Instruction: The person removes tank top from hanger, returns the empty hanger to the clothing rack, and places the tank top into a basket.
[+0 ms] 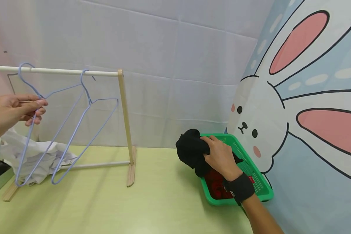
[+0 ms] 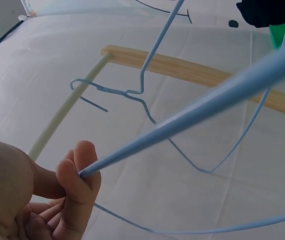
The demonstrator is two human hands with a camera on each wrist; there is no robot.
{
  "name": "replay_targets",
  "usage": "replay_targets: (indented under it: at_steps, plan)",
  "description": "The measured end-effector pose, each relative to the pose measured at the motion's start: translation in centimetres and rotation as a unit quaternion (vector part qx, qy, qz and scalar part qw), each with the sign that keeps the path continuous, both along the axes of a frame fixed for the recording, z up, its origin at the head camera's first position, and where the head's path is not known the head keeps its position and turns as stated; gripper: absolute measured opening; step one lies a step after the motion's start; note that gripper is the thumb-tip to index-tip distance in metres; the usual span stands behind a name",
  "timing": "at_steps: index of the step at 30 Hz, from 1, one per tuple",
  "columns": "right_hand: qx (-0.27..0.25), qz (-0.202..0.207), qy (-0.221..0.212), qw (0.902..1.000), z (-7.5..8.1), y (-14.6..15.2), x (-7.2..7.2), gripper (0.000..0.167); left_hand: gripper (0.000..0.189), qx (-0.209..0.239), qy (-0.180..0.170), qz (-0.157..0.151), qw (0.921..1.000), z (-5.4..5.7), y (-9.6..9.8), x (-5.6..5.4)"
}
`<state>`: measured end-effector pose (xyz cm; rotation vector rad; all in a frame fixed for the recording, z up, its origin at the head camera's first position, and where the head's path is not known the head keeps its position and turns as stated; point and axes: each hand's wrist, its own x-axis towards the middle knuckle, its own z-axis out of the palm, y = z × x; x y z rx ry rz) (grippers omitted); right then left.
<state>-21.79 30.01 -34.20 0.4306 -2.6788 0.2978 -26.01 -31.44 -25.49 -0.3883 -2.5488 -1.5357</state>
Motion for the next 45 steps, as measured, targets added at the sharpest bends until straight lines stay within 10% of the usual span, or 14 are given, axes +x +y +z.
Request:
replay_targets:
  at_steps: [17,45]
  plan:
    - [-0.026,-0.036,0.01,0.999,-1.4,3.8,-1.4,0.055,0.032,-0.036,-0.024,0.018,0.9989,-0.2,-1.2,0.3]
    - [-0.007,-0.107,-0.103,0.9888,-5.7,8.0,-4.9,0.064,0.049,-0.072,-0.035,0.024,0.9965,0.2,-1.6,1.2]
